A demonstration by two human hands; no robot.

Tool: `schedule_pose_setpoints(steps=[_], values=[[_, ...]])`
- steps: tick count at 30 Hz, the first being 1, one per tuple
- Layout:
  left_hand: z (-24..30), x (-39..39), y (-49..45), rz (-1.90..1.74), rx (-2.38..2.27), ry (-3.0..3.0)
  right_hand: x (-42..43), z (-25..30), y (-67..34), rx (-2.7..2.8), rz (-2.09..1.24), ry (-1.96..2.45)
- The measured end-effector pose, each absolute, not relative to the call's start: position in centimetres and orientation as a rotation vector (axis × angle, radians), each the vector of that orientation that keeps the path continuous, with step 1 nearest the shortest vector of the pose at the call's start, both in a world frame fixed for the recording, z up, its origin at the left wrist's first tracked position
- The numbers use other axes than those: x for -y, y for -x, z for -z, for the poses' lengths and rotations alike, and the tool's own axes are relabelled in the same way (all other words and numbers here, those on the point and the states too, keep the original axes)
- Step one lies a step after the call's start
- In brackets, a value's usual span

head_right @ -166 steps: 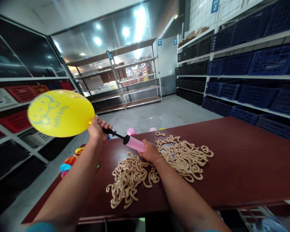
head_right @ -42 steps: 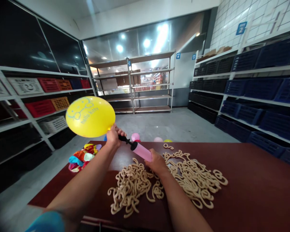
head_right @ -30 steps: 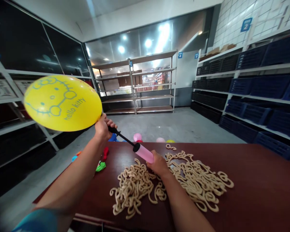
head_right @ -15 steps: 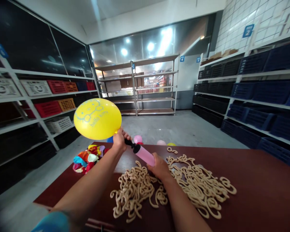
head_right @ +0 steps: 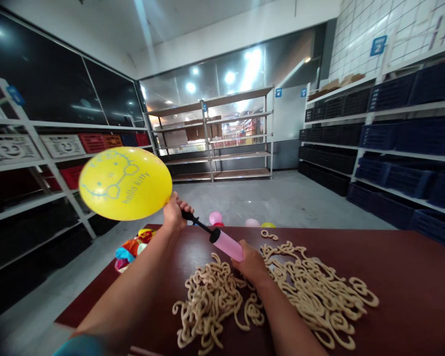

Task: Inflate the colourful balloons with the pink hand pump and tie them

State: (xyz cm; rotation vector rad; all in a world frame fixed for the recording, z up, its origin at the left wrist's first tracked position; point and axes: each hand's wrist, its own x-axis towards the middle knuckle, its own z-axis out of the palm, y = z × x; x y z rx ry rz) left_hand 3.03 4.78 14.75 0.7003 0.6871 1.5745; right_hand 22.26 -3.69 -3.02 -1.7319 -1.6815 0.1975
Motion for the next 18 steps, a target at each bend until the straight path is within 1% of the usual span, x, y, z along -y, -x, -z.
schedule_pose_setpoints(steps=[5, 8, 12, 18], values=[[-10.0, -3.9, -6.4, -1.522, -0.716, -0.619, 3.8, 3.1, -22.1, 1.718, -0.188, 1.748], [-9.1, -3.5, -7.2, -1.500, -0.738, -0.568, 3.8, 3.0, -22.0, 1.722, -0.184, 1.762], [-11.1, -4.0, -5.7, -1.505, -0.715, -0.601, 3.8, 2.6, -21.9, 1.706, -0.194, 1.759], [-17.1, -5.4, -0.8, -1.601, -0.642, -0.754, 4.0, 1.8, -22.1, 1.662, -0.188, 1.723]])
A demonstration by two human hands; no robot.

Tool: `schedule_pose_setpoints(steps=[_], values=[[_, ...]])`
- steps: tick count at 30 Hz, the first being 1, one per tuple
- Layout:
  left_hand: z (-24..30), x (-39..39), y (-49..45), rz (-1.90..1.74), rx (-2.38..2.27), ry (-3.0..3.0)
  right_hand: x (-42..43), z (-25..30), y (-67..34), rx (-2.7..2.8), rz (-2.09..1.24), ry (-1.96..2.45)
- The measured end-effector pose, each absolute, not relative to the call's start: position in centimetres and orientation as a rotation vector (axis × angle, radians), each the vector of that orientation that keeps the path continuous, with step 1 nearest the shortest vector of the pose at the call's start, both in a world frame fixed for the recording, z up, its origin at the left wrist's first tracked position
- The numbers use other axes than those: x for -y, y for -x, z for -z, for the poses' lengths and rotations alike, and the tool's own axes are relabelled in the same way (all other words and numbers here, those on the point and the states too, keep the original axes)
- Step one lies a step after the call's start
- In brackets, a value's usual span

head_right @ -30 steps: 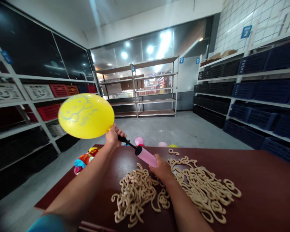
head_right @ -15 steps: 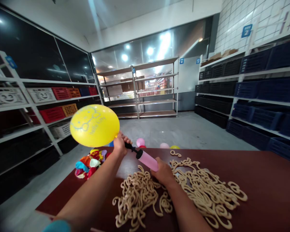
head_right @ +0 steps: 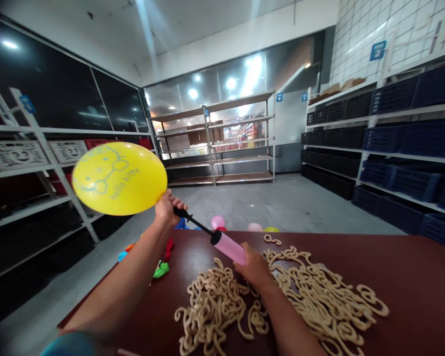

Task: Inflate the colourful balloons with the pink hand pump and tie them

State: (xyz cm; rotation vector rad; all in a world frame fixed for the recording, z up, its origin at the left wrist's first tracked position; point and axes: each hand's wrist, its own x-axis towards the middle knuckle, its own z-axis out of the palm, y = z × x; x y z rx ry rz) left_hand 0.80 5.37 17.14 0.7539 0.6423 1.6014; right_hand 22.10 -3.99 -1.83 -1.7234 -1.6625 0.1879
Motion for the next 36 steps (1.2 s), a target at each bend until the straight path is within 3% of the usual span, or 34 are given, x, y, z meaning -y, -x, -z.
schedule_pose_setpoints(steps=[5, 17, 29, 36], values=[[-17.8, -5.3, 0.2, -1.658, -0.636, -0.742, 3.8, 2.4, -22.4, 1.675, -0.186, 1.744], [-8.1, -3.5, -6.3, -1.554, -0.698, -0.565, 3.9, 3.3, -21.9, 1.765, -0.194, 1.714], [-17.6, -4.5, -0.9, -1.627, -0.673, -0.749, 4.2, 1.6, -22.1, 1.655, -0.120, 1.789], [-13.9, -3.7, -3.4, -1.605, -0.695, -0.721, 4.5, 2.0, -21.6, 1.722, -0.101, 1.796]])
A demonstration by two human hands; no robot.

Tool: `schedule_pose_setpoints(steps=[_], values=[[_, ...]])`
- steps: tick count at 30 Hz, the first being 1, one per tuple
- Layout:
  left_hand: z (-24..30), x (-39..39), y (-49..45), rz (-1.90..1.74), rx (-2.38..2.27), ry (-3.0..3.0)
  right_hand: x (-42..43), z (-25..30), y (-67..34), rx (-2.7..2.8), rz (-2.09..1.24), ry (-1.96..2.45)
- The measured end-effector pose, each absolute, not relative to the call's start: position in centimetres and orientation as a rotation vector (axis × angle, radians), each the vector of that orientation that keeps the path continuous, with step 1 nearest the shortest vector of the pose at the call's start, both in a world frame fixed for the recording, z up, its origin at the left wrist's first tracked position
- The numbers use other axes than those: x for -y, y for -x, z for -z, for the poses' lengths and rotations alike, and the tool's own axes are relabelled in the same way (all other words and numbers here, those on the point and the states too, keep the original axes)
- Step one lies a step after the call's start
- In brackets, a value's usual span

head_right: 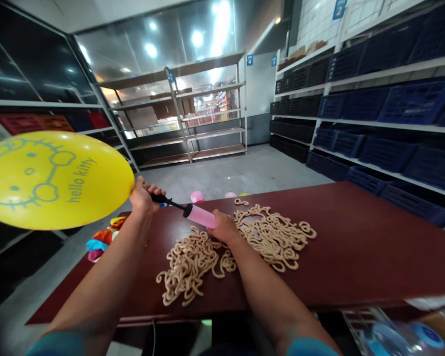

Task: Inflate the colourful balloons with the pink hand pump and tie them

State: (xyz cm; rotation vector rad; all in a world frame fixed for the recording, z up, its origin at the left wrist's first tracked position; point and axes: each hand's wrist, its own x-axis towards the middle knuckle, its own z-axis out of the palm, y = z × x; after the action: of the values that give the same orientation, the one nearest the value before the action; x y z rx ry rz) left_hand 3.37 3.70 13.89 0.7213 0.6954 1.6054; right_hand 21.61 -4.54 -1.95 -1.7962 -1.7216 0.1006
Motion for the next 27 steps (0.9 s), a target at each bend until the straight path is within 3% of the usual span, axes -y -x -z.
schedule_pose_setpoints(steps=[7, 15, 22, 27], values=[[-9.4, -3.0, -5.7, -1.582, -0.684, -0.648, 5.2, 0.9, -21.3, 1.816, -0.034, 1.768], [-7.8, -0.7, -6.5, -1.506, -0.659, -0.541, 7.7, -3.3, -17.9, 2.045, 0.310, 1.448], [-5.7, -1.9, -5.1, -1.471, -0.731, -0.467, 9.5, -4.9, -18.9, 2.207, 0.333, 1.515], [-3.2, -4.3, -1.4, -1.508, -0.984, -0.562, 10.6, -4.2, -24.5, 2.098, 0.317, 1.887]])
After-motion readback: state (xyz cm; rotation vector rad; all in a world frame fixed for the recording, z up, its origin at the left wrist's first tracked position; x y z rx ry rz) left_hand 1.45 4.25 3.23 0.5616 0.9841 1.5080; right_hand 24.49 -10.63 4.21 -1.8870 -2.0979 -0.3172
